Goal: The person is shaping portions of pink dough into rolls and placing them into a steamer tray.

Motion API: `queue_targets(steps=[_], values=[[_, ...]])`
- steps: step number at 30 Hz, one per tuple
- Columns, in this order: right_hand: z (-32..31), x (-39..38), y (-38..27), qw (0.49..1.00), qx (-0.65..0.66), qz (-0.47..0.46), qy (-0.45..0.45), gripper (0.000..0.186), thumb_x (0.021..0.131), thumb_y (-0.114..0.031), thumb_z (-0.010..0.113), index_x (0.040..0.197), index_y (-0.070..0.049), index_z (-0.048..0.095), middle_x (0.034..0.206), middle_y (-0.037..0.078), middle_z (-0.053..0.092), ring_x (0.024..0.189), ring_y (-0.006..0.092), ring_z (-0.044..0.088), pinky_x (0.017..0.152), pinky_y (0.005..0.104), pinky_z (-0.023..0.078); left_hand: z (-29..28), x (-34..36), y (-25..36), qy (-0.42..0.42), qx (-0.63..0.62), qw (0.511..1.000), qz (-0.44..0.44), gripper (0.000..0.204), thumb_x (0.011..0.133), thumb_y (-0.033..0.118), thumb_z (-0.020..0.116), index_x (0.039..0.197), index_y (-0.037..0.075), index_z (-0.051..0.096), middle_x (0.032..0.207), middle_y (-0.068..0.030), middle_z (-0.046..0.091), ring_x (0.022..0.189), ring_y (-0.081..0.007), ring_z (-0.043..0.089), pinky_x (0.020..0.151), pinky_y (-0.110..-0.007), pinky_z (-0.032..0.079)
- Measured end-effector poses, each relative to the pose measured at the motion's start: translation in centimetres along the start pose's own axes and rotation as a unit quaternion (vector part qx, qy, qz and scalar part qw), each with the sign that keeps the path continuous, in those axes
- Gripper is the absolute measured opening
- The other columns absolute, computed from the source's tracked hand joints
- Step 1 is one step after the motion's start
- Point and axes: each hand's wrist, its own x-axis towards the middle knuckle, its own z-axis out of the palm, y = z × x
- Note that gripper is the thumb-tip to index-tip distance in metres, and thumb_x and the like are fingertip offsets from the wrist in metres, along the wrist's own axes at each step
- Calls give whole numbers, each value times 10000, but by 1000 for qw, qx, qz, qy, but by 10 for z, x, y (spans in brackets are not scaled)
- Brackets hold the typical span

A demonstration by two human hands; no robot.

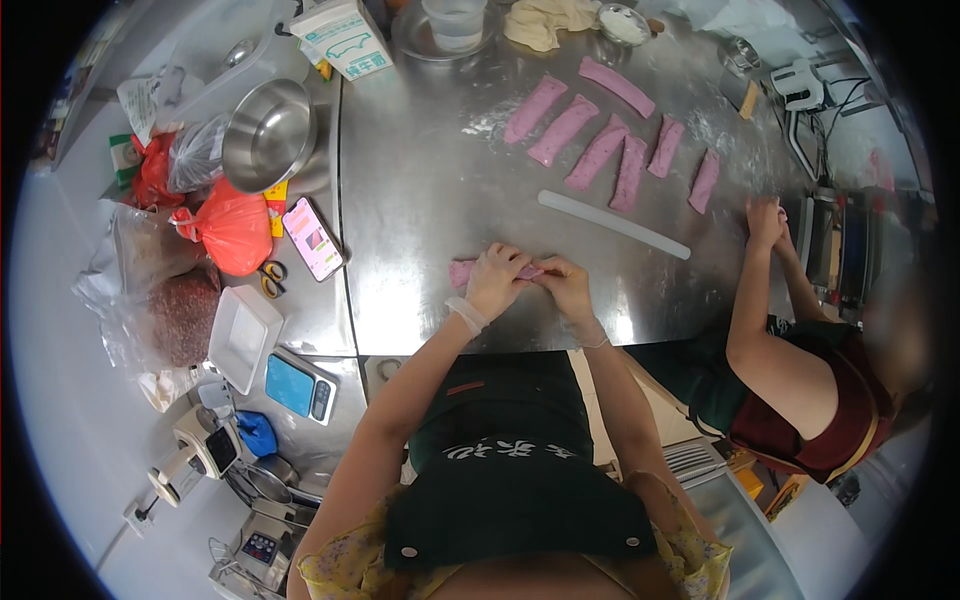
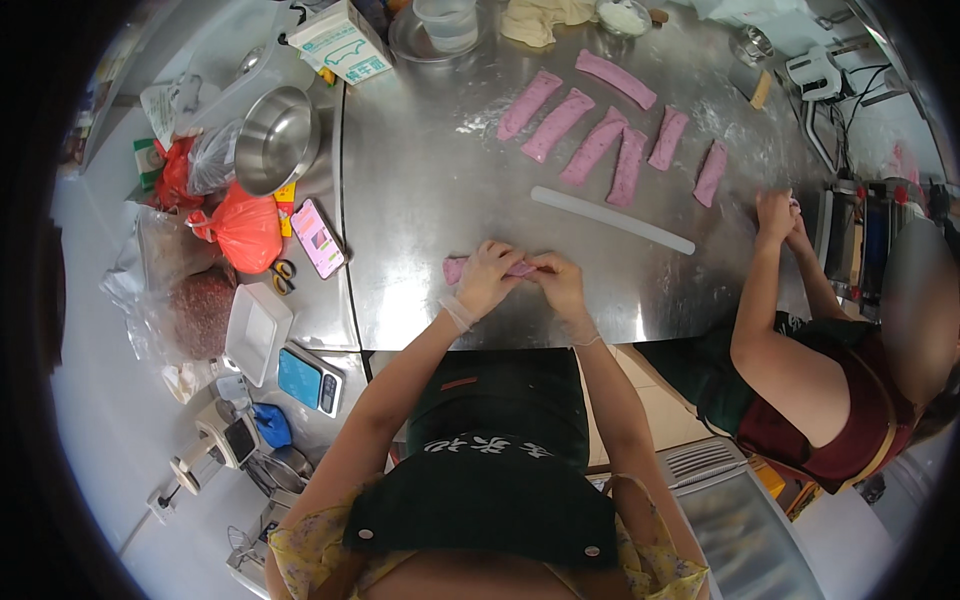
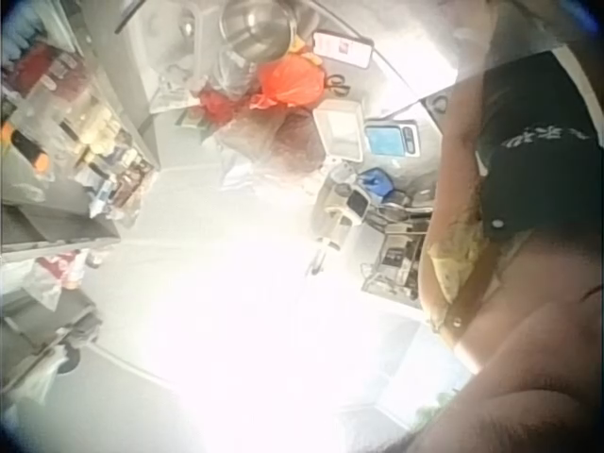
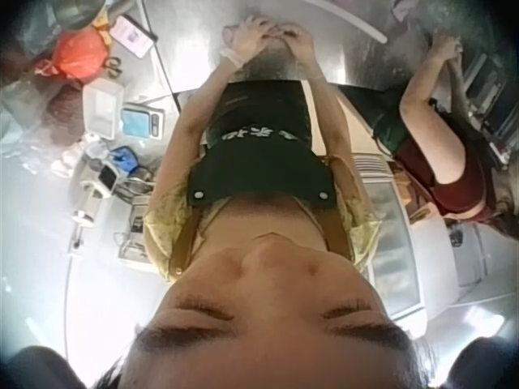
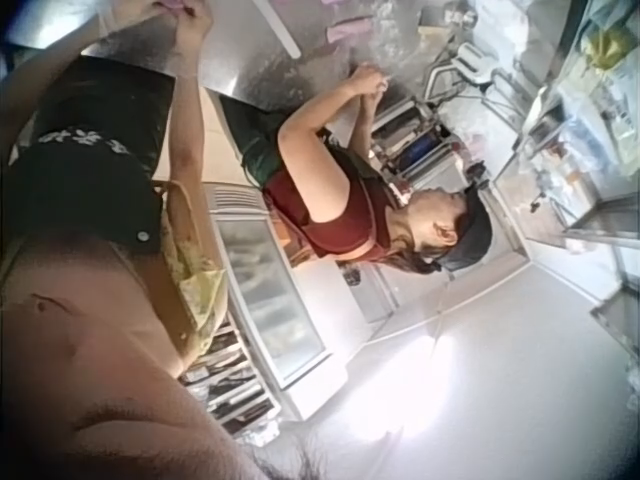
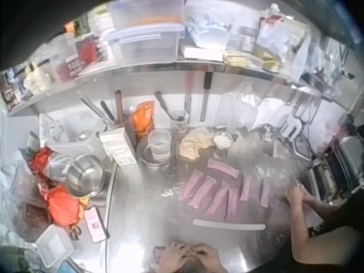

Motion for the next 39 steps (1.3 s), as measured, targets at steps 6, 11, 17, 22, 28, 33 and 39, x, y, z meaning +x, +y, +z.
queue_targets(steps=[6,11,17,22,28,33,39], values=[[5,-7,-12,999,50,-9,-5,148,855,30,688,1002,45,701,928,77,686,809,144,645,748,261,528,-2,-2,2,0,-15,1000,-7,431,707,153,767,1124,117,666,1086,-62,613,1073,-305,549,895,-432,478],[7,-2,-8,996,25,81,32,189,895,12,655,1075,57,691,957,69,659,842,131,623,751,255,509,-2,-1,4,-2,-21,1000,-9,463,689,130,769,1139,115,662,1099,-56,608,1078,-302,544,902,-433,477],[26,-17,-34,997,28,-51,59,214,843,23,683,1054,48,709,920,40,667,832,143,632,716,250,507,-5,-10,-3,-17,27,999,-19,549,677,139,777,1207,111,637,1186,-44,575,1144,-293,509,953,-447,429],[2,-12,-16,963,-247,-107,-11,395,788,14,712,1179,29,660,1094,96,647,936,233,646,810,306,512,-17,-9,-3,-47,26,998,-17,736,661,211,808,1339,105,541,1291,-89,525,1220,-318,471,1012,-480,385],[44,-13,-64,779,-548,-304,-16,565,849,-143,660,1364,18,492,1368,176,521,1263,361,492,1044,472,400,-49,-13,-13,-78,130,988,17,875,693,283,786,1417,-40,414,1507,-218,357,1405,-360,339,1150,-494,283],[54,-33,-8,736,-589,-329,-49,653,851,-279,648,1376,56,452,1462,221,438,1388,379,374,1139,492,298,-19,-64,-16,-89,238,965,61,625,859,188,555,1414,-64,419,1511,-213,385,1430,-340,322,1176,-489,238],[48,-58,4,714,-626,-281,-142,736,845,-339,659,1416,50,405,1496,223,388,1421,382,315,1169,536,223,-21,-81,-1,-126,252,959,37,757,828,339,636,1438,-44,401,1522,-198,373,1448,-340,287,1189,-494,198]])
